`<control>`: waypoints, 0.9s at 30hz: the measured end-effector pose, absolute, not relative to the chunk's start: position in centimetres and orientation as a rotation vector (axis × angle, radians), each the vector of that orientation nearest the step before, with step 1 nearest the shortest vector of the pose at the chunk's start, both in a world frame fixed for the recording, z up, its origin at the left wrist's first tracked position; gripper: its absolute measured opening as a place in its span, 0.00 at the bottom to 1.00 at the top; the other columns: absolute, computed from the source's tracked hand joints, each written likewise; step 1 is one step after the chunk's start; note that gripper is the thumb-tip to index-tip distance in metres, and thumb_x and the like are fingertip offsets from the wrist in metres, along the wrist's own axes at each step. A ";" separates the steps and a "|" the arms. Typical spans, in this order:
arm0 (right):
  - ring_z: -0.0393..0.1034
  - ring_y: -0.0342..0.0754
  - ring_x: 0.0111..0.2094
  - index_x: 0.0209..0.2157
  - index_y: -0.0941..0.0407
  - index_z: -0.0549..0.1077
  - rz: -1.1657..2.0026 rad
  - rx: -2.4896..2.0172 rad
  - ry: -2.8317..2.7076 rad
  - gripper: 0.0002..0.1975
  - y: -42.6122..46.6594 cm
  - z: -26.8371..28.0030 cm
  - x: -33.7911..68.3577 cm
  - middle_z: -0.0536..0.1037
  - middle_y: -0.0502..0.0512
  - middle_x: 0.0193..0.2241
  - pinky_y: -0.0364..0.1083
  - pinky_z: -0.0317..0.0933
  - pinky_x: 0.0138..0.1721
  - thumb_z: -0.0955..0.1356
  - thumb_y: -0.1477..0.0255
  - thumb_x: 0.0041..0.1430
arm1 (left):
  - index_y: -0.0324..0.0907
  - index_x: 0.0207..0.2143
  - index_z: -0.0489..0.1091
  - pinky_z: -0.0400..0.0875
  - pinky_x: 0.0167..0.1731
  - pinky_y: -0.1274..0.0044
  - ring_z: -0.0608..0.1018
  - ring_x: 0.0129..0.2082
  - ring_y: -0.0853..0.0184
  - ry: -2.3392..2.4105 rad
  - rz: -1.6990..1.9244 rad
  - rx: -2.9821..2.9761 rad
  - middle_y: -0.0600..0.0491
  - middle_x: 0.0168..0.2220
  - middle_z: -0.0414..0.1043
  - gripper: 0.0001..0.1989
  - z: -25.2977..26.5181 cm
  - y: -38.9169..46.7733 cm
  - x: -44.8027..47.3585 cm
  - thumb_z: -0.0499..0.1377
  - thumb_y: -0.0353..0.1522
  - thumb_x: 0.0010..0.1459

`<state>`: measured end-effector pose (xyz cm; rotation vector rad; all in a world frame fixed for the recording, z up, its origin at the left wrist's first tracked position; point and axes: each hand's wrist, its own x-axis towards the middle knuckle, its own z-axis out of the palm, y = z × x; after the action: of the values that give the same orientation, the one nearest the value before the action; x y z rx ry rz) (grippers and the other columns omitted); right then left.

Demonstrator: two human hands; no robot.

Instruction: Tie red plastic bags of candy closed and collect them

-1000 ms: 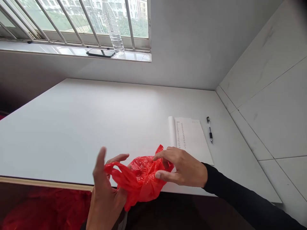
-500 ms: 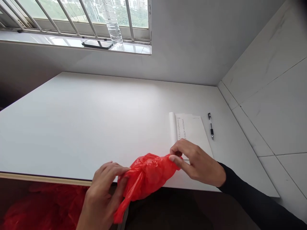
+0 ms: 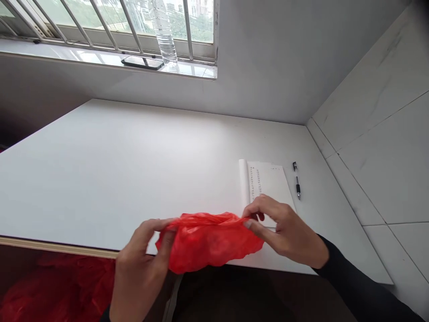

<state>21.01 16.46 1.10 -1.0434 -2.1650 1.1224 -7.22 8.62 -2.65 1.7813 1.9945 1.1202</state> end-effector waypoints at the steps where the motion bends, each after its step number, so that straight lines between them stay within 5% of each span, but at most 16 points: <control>1: 0.66 0.47 0.35 0.39 0.52 0.72 1.127 -1.087 -2.133 0.03 16.4 1.3 21.6 0.73 0.51 0.33 0.48 0.63 0.37 0.66 0.71 0.69 | 0.51 0.47 0.73 0.76 0.38 0.74 0.79 0.43 0.62 2.049 1.129 1.683 0.55 0.41 0.77 0.09 -2.5 8.6 -7.4 0.60 0.36 0.65; 4: 0.68 0.49 0.41 0.38 0.51 0.68 1.184 -1.110 -2.082 0.01 16.0 1.6 22.1 0.74 0.52 0.39 0.50 0.65 0.43 0.66 0.72 0.67 | 0.51 0.66 0.59 0.74 0.51 0.67 0.73 0.57 0.55 1.940 1.122 1.875 0.48 0.59 0.68 0.29 -2.1 8.7 -7.0 0.60 0.36 0.64; 6: 0.69 0.51 0.44 0.41 0.51 0.67 1.276 -1.108 -2.052 0.06 15.7 1.7 21.5 0.74 0.53 0.43 0.52 0.66 0.46 0.68 0.71 0.64 | 0.52 0.69 0.53 0.70 0.58 0.62 0.69 0.60 0.54 1.756 1.047 2.143 0.46 0.61 0.65 0.34 -1.7 9.0 -6.3 0.58 0.31 0.63; 10: 0.70 0.51 0.44 0.51 0.48 0.70 1.339 -1.127 -2.020 0.12 15.6 1.8 20.2 0.75 0.53 0.43 0.51 0.67 0.45 0.68 0.66 0.66 | 0.53 0.53 0.71 0.74 0.49 0.70 0.75 0.51 0.61 1.672 1.072 2.188 0.52 0.46 0.72 0.20 -0.7 9.7 -5.5 0.55 0.25 0.63; 14: 0.68 0.49 0.40 0.42 0.49 0.72 1.268 -1.140 -1.840 0.04 15.7 1.6 20.4 0.73 0.52 0.38 0.50 0.66 0.44 0.66 0.70 0.68 | 0.51 0.42 0.74 0.75 0.33 0.78 0.78 0.39 0.66 1.866 1.223 1.668 0.56 0.39 0.75 0.05 0.5 9.5 -5.6 0.61 0.37 0.64; 17: 0.68 0.48 0.38 0.38 0.50 0.67 1.399 -1.065 -1.642 0.03 15.5 1.7 20.5 0.71 0.51 0.38 0.47 0.67 0.39 0.67 0.72 0.66 | 0.51 0.44 0.72 0.76 0.33 0.79 0.80 0.42 0.64 1.915 1.241 1.384 0.56 0.43 0.76 0.11 1.0 9.1 -5.5 0.62 0.43 0.62; 21: 0.71 0.49 0.42 0.49 0.46 0.67 1.568 -1.024 -1.643 0.16 15.1 2.6 19.7 0.73 0.51 0.43 0.48 0.69 0.43 0.70 0.72 0.62 | 0.54 0.52 0.72 0.75 0.44 0.74 0.77 0.47 0.64 1.772 1.211 1.679 0.54 0.47 0.73 0.14 1.5 9.0 -4.6 0.60 0.37 0.64; 24: 0.71 0.48 0.41 0.50 0.47 0.71 1.519 -1.073 -1.665 0.11 15.2 2.9 19.3 0.74 0.51 0.42 0.47 0.68 0.44 0.69 0.68 0.66 | 0.53 0.44 0.76 0.73 0.33 0.76 0.76 0.36 0.67 1.813 1.236 1.684 0.55 0.38 0.73 0.08 2.4 9.4 -4.0 0.58 0.37 0.66; 27: 0.67 0.45 0.35 0.41 0.49 0.72 1.465 -1.073 -1.560 0.02 15.4 2.1 20.0 0.71 0.49 0.36 0.44 0.65 0.36 0.68 0.67 0.68 | 0.52 0.44 0.76 0.68 0.26 0.76 0.74 0.28 0.69 2.014 1.272 1.318 0.58 0.32 0.74 0.12 3.8 10.0 -4.0 0.58 0.45 0.65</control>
<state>20.01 15.44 2.11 -1.0726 -1.5602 1.4655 -4.02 9.97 3.81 1.3183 2.0136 1.2722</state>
